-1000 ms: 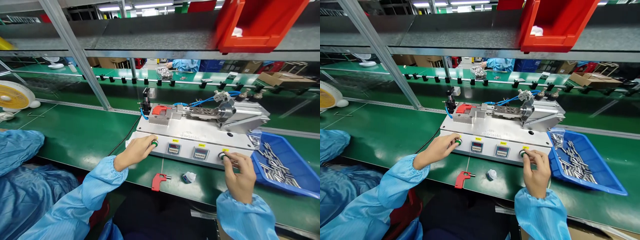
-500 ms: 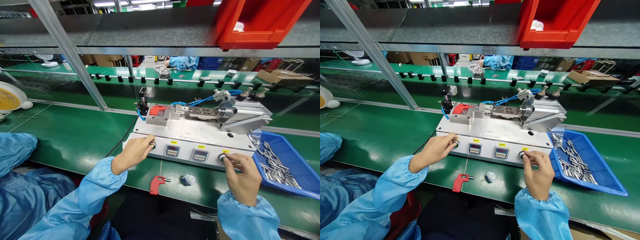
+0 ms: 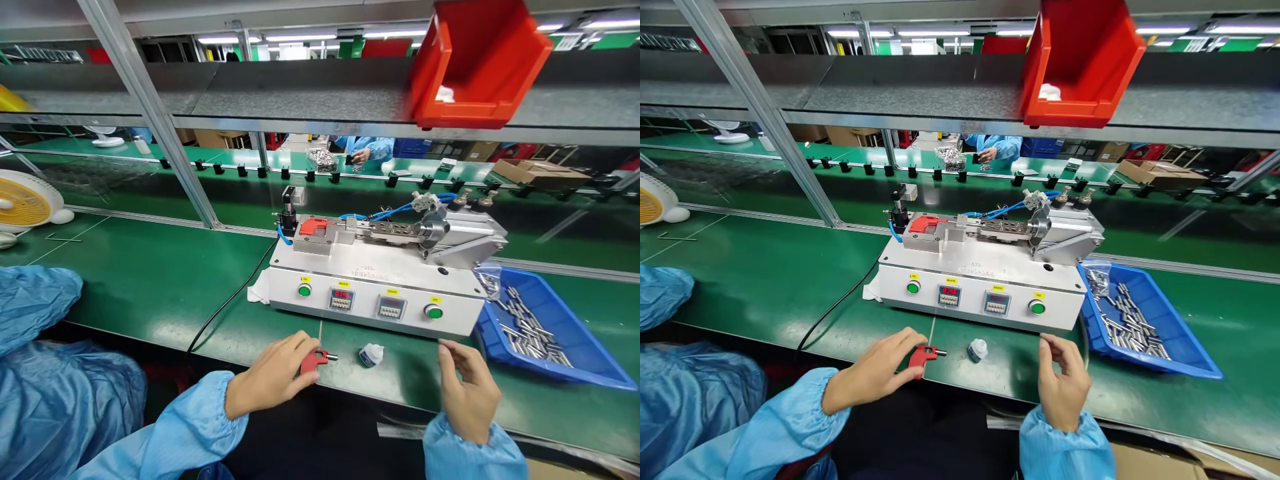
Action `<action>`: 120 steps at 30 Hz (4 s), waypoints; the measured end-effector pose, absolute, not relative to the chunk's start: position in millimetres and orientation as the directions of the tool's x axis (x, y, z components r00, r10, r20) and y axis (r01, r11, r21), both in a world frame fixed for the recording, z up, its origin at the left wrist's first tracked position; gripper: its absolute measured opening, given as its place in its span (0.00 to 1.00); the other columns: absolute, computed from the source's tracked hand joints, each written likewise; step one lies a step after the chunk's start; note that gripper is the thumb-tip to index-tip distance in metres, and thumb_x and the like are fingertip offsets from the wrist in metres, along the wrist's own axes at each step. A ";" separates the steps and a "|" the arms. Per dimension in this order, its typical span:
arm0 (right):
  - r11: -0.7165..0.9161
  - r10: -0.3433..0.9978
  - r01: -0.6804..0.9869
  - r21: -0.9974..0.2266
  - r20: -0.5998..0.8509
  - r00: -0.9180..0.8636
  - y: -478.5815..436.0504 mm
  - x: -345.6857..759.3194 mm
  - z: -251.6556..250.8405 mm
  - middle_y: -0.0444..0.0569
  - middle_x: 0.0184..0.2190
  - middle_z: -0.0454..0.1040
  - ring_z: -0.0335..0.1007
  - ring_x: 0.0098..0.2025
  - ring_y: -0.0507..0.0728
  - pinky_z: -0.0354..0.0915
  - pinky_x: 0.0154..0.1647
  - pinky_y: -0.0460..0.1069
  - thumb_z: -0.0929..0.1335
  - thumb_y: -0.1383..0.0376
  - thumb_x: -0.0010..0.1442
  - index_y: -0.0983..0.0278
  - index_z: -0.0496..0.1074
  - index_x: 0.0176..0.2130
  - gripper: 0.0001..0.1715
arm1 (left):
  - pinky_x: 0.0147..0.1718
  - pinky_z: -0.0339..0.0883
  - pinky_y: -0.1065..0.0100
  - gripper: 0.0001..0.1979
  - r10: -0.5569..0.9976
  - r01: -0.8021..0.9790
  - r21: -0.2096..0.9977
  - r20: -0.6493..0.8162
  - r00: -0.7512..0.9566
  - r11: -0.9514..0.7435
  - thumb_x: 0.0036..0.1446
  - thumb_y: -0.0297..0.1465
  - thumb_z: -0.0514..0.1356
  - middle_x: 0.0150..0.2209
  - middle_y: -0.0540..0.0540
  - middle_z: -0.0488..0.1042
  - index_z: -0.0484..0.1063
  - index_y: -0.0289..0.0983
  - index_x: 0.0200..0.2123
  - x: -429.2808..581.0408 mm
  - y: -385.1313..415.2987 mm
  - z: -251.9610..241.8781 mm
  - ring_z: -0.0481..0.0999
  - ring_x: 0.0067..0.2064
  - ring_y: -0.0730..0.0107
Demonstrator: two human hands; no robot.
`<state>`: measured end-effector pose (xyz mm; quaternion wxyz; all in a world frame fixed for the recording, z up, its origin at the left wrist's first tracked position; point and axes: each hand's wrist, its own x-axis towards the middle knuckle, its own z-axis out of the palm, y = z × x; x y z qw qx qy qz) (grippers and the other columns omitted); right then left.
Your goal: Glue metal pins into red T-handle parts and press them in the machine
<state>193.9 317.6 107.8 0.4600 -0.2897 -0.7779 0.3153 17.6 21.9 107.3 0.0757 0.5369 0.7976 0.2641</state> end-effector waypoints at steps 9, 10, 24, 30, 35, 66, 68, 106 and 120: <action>0.493 0.670 0.236 -0.837 0.192 -0.717 311.4 186.8 86.4 0.49 0.25 0.77 0.68 0.24 0.56 0.69 0.27 0.50 0.69 0.39 0.61 0.61 0.80 0.35 0.29 | 0.47 0.77 0.58 0.12 0.918 0.805 0.446 -0.139 -0.370 0.392 0.68 0.31 0.59 0.51 0.43 0.72 0.69 0.41 0.54 15.4 48.0 115.7 0.80 0.48 0.56; 0.502 0.664 0.246 -0.829 0.187 -0.724 312.0 186.2 86.2 0.49 0.25 0.77 0.68 0.24 0.56 0.69 0.27 0.51 0.69 0.40 0.61 0.61 0.80 0.35 0.28 | 0.47 0.77 0.58 0.12 0.920 0.806 0.445 -0.149 -0.363 0.390 0.68 0.30 0.58 0.51 0.43 0.72 0.69 0.41 0.53 14.8 50.1 117.3 0.80 0.49 0.56; 0.582 0.647 0.340 -0.739 0.168 -0.744 320.3 176.1 82.7 0.47 0.21 0.75 0.65 0.22 0.55 0.64 0.27 0.50 0.66 0.44 0.61 0.61 0.80 0.35 0.26 | 0.43 0.74 0.61 0.10 0.927 0.817 0.438 -0.166 -0.337 0.375 0.66 0.28 0.56 0.50 0.44 0.73 0.68 0.41 0.50 10.0 53.9 115.4 0.80 0.47 0.58; 0.596 0.638 0.316 -0.738 0.196 -0.745 321.2 177.4 81.8 0.47 0.21 0.75 0.64 0.21 0.55 0.63 0.25 0.50 0.65 0.41 0.62 0.60 0.80 0.35 0.28 | 0.40 0.73 0.61 0.11 0.931 0.819 0.444 -0.133 -0.340 0.363 0.64 0.27 0.56 0.48 0.44 0.73 0.68 0.41 0.49 9.4 53.0 111.1 0.80 0.46 0.57; 0.602 0.632 0.302 -0.739 0.210 -0.746 320.6 177.1 82.8 0.47 0.21 0.75 0.65 0.21 0.56 0.62 0.24 0.50 0.66 0.40 0.62 0.60 0.80 0.35 0.29 | 0.40 0.73 0.62 0.11 0.929 0.816 0.447 -0.129 -0.347 0.367 0.64 0.27 0.57 0.47 0.45 0.73 0.69 0.41 0.49 8.9 52.5 111.6 0.80 0.45 0.57; 0.615 0.629 0.302 -0.728 0.223 -0.745 318.0 177.1 83.9 0.47 0.21 0.76 0.63 0.21 0.55 0.65 0.26 0.51 0.65 0.40 0.62 0.60 0.81 0.35 0.30 | 0.39 0.71 0.63 0.13 0.940 0.811 0.489 -0.059 -0.337 0.321 0.62 0.26 0.57 0.48 0.45 0.74 0.69 0.41 0.49 6.5 47.7 102.4 0.79 0.44 0.59; 0.616 0.625 0.299 -0.729 0.220 -0.749 318.0 177.0 83.8 0.47 0.21 0.75 0.63 0.21 0.55 0.66 0.26 0.51 0.65 0.40 0.62 0.60 0.81 0.35 0.30 | 0.39 0.71 0.63 0.12 0.939 0.810 0.489 -0.057 -0.340 0.323 0.62 0.26 0.57 0.47 0.45 0.74 0.69 0.41 0.48 6.4 47.4 102.5 0.79 0.44 0.60; 0.488 0.700 0.307 -0.817 0.157 -0.696 305.6 168.7 75.4 0.48 0.25 0.77 0.67 0.24 0.54 0.66 0.26 0.49 0.71 0.45 0.60 0.62 0.81 0.36 0.23 | 0.45 0.75 0.61 0.21 0.871 -0.641 0.732 -0.139 -0.472 -0.230 0.62 0.40 0.72 0.54 0.30 0.82 0.77 0.34 0.52 -2.0 38.6 78.2 0.84 0.41 0.60; 0.476 0.723 0.343 -0.810 0.138 -0.677 303.3 168.4 74.2 0.47 0.24 0.75 0.65 0.24 0.53 0.65 0.26 0.49 0.71 0.46 0.60 0.62 0.81 0.37 0.23 | 0.46 0.76 0.61 0.21 0.872 -0.652 0.719 -0.135 -0.470 -0.239 0.62 0.40 0.72 0.53 0.32 0.83 0.78 0.34 0.53 -2.0 37.9 77.0 0.85 0.41 0.60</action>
